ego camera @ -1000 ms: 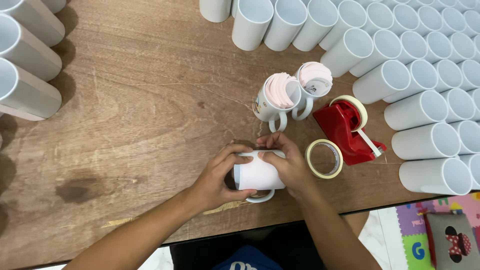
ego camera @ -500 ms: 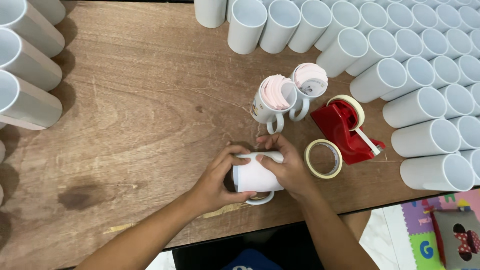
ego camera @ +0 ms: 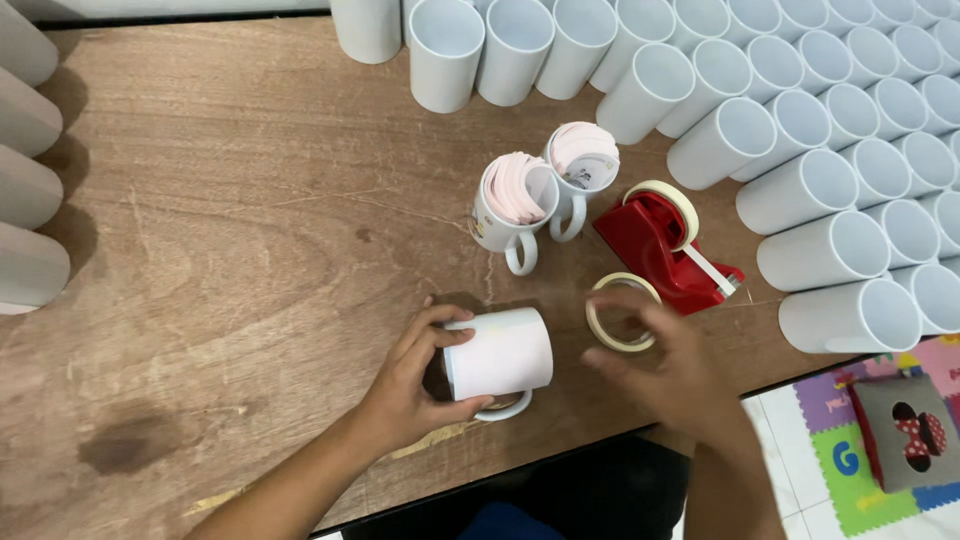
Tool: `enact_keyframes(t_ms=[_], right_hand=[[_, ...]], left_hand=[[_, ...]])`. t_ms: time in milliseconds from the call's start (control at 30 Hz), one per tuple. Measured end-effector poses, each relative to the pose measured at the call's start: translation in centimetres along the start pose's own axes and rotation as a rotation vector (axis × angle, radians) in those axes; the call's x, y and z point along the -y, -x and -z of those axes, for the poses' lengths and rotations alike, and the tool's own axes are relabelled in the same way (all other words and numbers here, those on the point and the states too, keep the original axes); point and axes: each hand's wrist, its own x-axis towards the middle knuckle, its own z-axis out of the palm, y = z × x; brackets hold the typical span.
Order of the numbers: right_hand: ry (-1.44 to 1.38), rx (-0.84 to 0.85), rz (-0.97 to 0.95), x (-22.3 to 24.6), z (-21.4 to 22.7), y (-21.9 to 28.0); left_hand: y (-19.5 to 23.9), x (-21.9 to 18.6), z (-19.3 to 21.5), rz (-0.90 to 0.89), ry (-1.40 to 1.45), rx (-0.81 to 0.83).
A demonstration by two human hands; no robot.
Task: The person repeatedly picks up white mugs, places a strip of clear tape around the exterior using a red tape dispenser, and sets the mugs aside. The process is repeated for multiple mugs on a wooden table.
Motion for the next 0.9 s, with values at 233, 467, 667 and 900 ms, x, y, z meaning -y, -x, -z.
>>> enact_keyframes(t_ms=[233, 467, 667, 900], right_hand=[[0.212, -0.42, -0.06, -5.8, 7.2, -1.7], [0.276, -0.17, -0.185, -8.6, 8.4, -3.4], [0.303, -0.17, -0.119, -9.6, 9.1, -3.6], [0.369, -0.226, -0.176, -6.3, 9.0, -2.7]], left_hand=[[0.1, 0.0, -0.1, -0.007, -0.001, 0.0], [0.3, 0.4, -0.3, 0.009, -0.007, -0.002], [0.1, 0.1, -0.2, -0.001, -0.018, -0.002], [0.0, 0.0, -0.2, -0.008, -0.015, -0.009]])
